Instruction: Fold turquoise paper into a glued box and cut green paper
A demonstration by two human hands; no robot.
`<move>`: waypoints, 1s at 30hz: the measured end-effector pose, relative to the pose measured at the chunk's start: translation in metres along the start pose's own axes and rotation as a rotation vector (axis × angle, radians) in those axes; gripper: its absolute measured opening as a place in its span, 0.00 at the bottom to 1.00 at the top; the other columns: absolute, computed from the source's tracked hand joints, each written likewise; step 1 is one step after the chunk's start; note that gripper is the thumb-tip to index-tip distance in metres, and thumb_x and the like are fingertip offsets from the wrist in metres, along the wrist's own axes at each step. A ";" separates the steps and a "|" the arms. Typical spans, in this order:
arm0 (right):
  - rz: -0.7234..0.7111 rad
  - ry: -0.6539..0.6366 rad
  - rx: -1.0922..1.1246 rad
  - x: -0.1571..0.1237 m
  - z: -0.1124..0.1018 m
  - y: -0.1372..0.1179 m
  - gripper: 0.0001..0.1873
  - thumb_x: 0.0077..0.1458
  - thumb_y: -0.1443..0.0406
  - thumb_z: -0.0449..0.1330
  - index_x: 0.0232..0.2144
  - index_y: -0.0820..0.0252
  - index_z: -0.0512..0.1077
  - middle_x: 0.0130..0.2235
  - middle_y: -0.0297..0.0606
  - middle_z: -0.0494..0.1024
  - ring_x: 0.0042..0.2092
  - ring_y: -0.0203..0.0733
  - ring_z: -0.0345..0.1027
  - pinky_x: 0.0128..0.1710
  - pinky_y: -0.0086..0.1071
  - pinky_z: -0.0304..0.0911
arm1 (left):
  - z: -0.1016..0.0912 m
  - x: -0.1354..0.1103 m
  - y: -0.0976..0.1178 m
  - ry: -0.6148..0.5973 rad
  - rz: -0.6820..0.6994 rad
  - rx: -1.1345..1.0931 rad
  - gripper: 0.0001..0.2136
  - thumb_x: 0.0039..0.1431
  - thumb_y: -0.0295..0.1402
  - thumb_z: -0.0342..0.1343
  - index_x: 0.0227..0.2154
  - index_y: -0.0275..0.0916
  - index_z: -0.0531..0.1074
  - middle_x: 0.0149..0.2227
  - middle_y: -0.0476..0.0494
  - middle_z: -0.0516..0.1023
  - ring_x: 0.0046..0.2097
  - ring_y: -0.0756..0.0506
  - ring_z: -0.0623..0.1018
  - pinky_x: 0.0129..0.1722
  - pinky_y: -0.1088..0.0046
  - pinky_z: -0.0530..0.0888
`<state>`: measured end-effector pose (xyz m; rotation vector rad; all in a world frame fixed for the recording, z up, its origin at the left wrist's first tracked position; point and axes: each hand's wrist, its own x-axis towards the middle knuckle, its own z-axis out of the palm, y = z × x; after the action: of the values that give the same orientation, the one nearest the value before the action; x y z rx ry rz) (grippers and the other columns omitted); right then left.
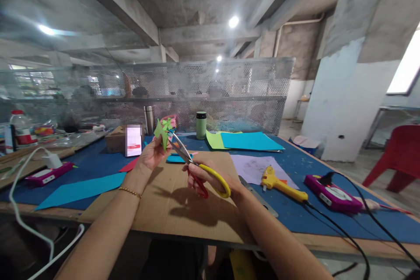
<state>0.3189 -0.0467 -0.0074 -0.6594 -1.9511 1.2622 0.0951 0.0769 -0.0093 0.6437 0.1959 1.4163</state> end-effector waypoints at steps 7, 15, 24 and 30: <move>0.005 0.005 0.014 0.000 0.000 -0.001 0.23 0.65 0.47 0.52 0.42 0.62 0.66 0.25 0.32 0.74 0.19 0.31 0.66 0.18 0.26 0.62 | 0.000 0.000 0.000 -0.025 0.003 0.023 0.07 0.59 0.20 0.60 0.34 0.38 0.72 0.28 0.50 0.78 0.31 0.50 0.78 0.27 0.75 0.71; 0.023 0.008 0.009 -0.001 0.001 -0.004 0.22 0.65 0.47 0.53 0.42 0.62 0.66 0.27 0.33 0.75 0.20 0.31 0.66 0.19 0.26 0.62 | 0.001 -0.001 -0.001 -0.005 0.003 0.004 0.06 0.61 0.20 0.56 0.35 0.37 0.73 0.27 0.50 0.78 0.29 0.50 0.78 0.25 0.75 0.72; 0.029 0.025 -0.007 -0.001 0.002 -0.007 0.23 0.65 0.47 0.53 0.42 0.63 0.66 0.26 0.33 0.75 0.20 0.32 0.66 0.19 0.27 0.63 | -0.003 0.001 -0.002 -0.029 0.009 0.013 0.06 0.60 0.20 0.57 0.35 0.37 0.74 0.28 0.49 0.80 0.30 0.49 0.79 0.26 0.75 0.73; 0.036 0.026 -0.005 0.000 0.000 -0.003 0.23 0.65 0.47 0.52 0.41 0.63 0.66 0.26 0.34 0.75 0.20 0.32 0.67 0.19 0.26 0.63 | -0.001 -0.001 -0.002 0.008 0.009 0.013 0.09 0.62 0.19 0.54 0.34 0.37 0.76 0.31 0.48 0.82 0.32 0.48 0.81 0.32 0.73 0.77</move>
<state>0.3191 -0.0480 -0.0044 -0.7134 -1.9300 1.2650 0.0964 0.0767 -0.0112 0.6507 0.2090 1.4277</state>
